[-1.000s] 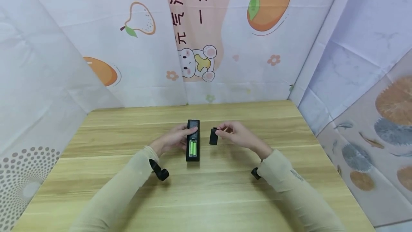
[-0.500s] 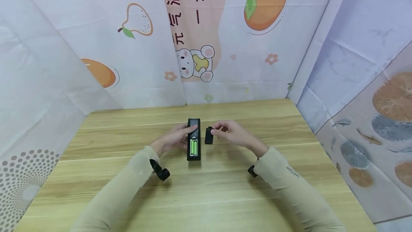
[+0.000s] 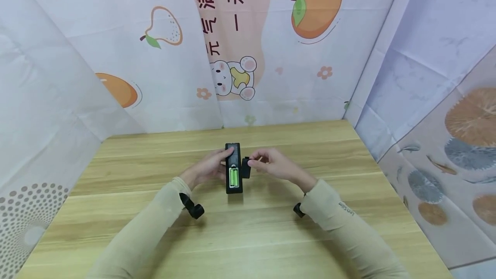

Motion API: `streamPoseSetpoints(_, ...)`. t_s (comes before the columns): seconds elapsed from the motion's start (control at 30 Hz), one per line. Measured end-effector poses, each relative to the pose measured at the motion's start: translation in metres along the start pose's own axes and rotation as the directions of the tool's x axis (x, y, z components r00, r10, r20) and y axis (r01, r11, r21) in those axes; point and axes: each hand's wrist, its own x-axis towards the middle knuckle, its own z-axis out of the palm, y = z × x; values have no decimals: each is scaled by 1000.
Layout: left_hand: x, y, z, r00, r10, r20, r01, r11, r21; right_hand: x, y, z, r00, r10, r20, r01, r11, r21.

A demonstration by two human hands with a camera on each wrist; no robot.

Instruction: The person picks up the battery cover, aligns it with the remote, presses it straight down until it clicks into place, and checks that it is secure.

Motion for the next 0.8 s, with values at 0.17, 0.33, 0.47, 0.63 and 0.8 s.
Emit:
streamPoseSetpoints(0.17, 1, 1, 1, 1000, 0, -1, 0, 1000, -3, 1, -1, 1, 1000, -28, 7, 29, 999, -41)
streamPoseSetpoints(0.33, 2, 2, 2, 1000, 2, -5, -2, 1000, -5, 3, -1, 2, 999, -33, 19, 34, 998, -46)
streamPoseSetpoints(0.47, 2, 2, 2, 1000, 3, 4, -3, 1000, -18, 4, -1, 4, 1000, -14, 27, 16, 998, -57)
streamPoseSetpoints(0.63, 3, 0, 3, 1000, 4, 11, -4, 1000, -29, 6, -2, 8, 999, -2, 33, 4, 998, -59)
streamPoseSetpoints(0.8, 3, -1, 3, 1000, -3, 14, 3, 999, -42, 8, -1, 13, 999, -11, 48, 14, 998, -56)
